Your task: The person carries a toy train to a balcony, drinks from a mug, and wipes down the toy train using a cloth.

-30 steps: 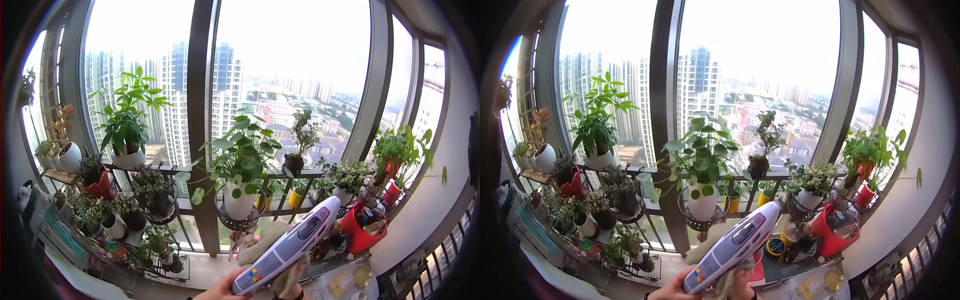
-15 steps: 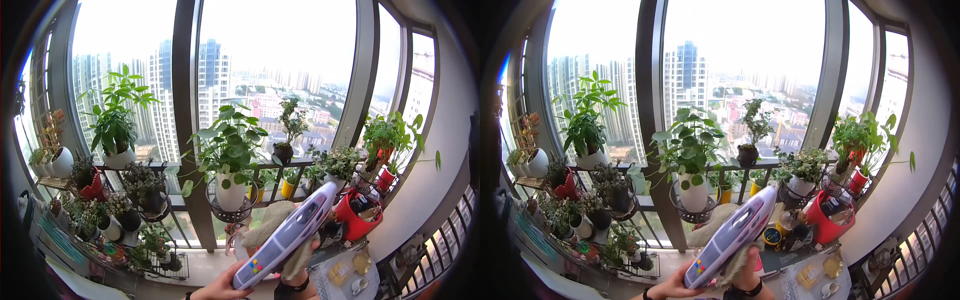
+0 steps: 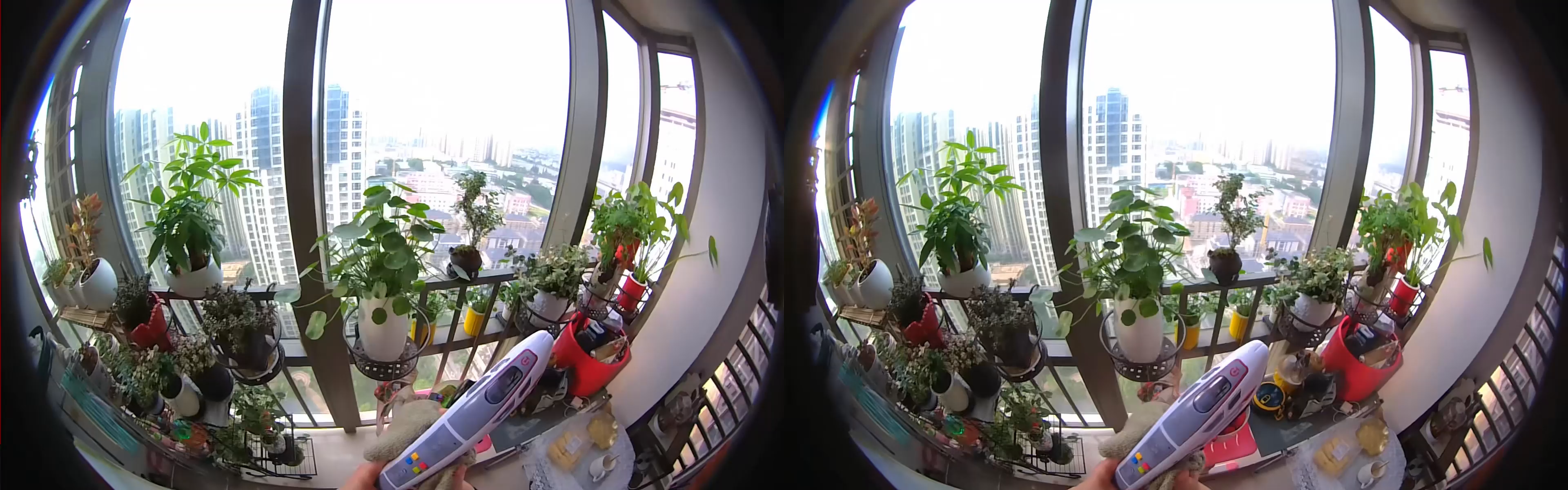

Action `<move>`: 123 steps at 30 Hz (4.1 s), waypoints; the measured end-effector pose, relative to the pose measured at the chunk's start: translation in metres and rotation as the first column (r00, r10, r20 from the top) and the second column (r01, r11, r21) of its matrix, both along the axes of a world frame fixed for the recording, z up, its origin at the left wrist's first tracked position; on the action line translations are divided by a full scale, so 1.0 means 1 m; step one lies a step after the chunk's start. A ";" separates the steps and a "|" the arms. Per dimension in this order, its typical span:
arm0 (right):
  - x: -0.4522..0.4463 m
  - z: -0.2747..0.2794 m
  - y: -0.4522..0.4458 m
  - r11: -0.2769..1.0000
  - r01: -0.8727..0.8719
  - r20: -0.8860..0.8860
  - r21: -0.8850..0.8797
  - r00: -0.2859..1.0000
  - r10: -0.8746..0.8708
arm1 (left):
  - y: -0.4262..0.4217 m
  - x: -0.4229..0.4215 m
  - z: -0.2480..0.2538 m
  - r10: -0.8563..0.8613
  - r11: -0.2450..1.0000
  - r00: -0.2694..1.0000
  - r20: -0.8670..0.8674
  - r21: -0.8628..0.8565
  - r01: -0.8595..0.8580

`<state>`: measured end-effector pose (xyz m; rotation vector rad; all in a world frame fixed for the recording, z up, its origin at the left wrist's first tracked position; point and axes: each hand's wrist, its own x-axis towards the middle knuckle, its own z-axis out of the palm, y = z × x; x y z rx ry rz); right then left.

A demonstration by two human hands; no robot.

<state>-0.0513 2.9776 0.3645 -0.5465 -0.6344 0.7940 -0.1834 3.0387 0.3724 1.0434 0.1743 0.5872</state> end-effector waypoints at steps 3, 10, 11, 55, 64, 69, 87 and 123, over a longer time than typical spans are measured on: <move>0.012 0.014 -0.008 0.996 0.045 -0.113 0.078 0.993 -0.036 | 0.003 -0.001 0.013 -0.083 0.946 0.946 -0.314 0.274 0.174; 0.085 0.097 -0.013 0.845 -0.191 -0.132 0.500 0.947 0.292 | 0.009 -0.003 0.017 -0.203 0.914 0.914 -0.352 0.266 0.306; 0.082 0.103 -0.012 0.906 -0.088 -0.074 0.413 0.989 0.129 | 0.016 -0.002 -0.013 -0.166 0.897 0.895 -0.413 0.315 0.311; 0.042 0.039 -0.021 0.627 -0.551 0.503 -0.550 0.380 0.776 | 0.048 -0.022 0.084 0.503 0.837 0.739 0.447 -0.041 -0.545; 0.067 0.000 -0.024 0.879 -0.338 0.294 -0.336 0.849 0.439 | 0.048 -0.011 0.048 0.688 0.657 0.545 0.480 -0.092 -0.748; 0.055 0.020 -0.004 0.939 -0.329 -0.004 -0.106 0.944 0.330 | 0.060 -0.017 0.053 0.772 0.497 0.422 0.474 -0.037 -0.867; 0.098 0.068 0.009 0.976 0.161 -0.227 -0.146 0.955 -0.192 | 0.032 -0.018 0.020 0.763 0.611 0.546 0.348 -0.110 -0.784; 0.089 0.092 0.006 0.978 0.143 -0.233 -0.155 0.956 -0.176 | 0.041 -0.003 0.027 0.693 -0.270 0.687 0.218 0.962 -0.033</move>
